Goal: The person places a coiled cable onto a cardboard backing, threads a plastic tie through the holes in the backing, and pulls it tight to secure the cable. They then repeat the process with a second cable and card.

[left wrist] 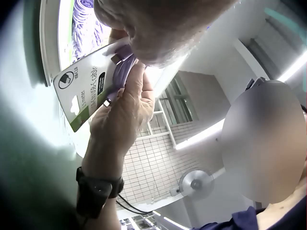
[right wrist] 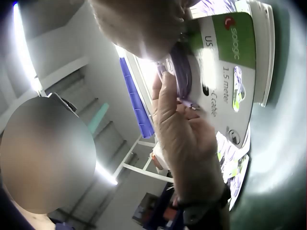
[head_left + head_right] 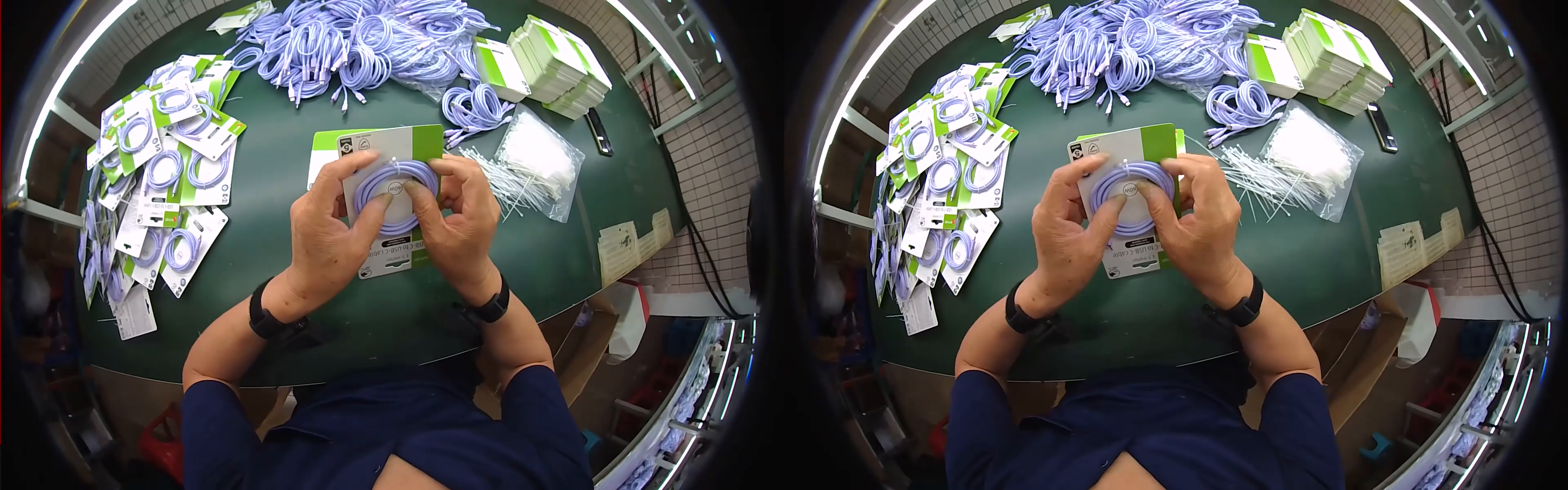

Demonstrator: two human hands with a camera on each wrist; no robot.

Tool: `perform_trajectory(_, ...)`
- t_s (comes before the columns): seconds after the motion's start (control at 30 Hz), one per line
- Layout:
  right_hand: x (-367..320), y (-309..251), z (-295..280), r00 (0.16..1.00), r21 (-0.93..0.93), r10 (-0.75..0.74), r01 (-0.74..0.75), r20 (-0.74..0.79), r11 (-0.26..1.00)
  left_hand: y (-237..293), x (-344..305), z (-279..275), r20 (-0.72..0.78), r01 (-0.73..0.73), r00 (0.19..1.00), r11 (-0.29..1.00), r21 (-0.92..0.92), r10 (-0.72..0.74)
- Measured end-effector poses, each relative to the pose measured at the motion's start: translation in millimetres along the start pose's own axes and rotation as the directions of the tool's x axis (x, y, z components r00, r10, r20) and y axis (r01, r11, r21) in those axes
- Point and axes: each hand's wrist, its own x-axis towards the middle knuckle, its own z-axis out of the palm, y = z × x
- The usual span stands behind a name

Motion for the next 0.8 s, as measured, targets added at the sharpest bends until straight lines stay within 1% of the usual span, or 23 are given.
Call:
perform_trajectory(0.03,1,0,-2,0.999,-0.197,-0.053,0.053,0.004,0.979,-3,1,1,-0.011,0.010,1.000,1.000,0.018,-0.010)
perform_trajectory(0.07,1,1,-2,0.998,-0.199,-0.055,0.053,-0.003,0.978,-5,3,3,-0.004,0.006,1.000,1.000,0.017,-0.006)
perform_trajectory(0.17,4,6,2,0.971,-0.315,-0.232,0.203,-0.058,0.927,-10,6,15,-0.131,-0.103,0.984,0.987,0.126,0.120)
perform_trajectory(0.3,5,8,1,0.954,-0.321,-0.286,0.244,-0.091,0.915,-3,10,23,-0.168,-0.105,0.979,0.992,0.070,0.115)
perform_trajectory(0.47,4,12,0,0.959,-0.259,-0.276,0.251,-0.063,0.933,-5,9,21,-0.143,-0.104,0.982,0.986,0.127,0.122)
perform_trajectory(0.57,3,14,0,0.960,-0.301,-0.279,0.260,-0.021,0.917,-11,7,20,-0.138,-0.098,0.983,0.984,0.149,0.119)
perform_trajectory(0.6,2,15,-1,0.960,-0.301,-0.279,0.257,-0.032,0.918,-12,8,20,-0.128,-0.102,0.984,0.983,0.152,0.122)
perform_trajectory(0.7,-3,23,-3,1.000,-0.098,-0.023,0.023,0.001,0.995,-12,10,20,-0.130,-0.034,0.991,0.999,0.023,0.037)
perform_trajectory(0.73,-3,21,-2,1.000,-0.097,-0.023,0.023,-0.004,0.995,-9,11,21,-0.126,-0.036,0.991,0.999,0.025,0.039)
perform_trajectory(0.8,-2,14,3,0.991,0.154,0.115,-0.104,-0.064,0.983,7,14,27,-0.249,-0.045,0.968,0.993,-0.109,0.017)
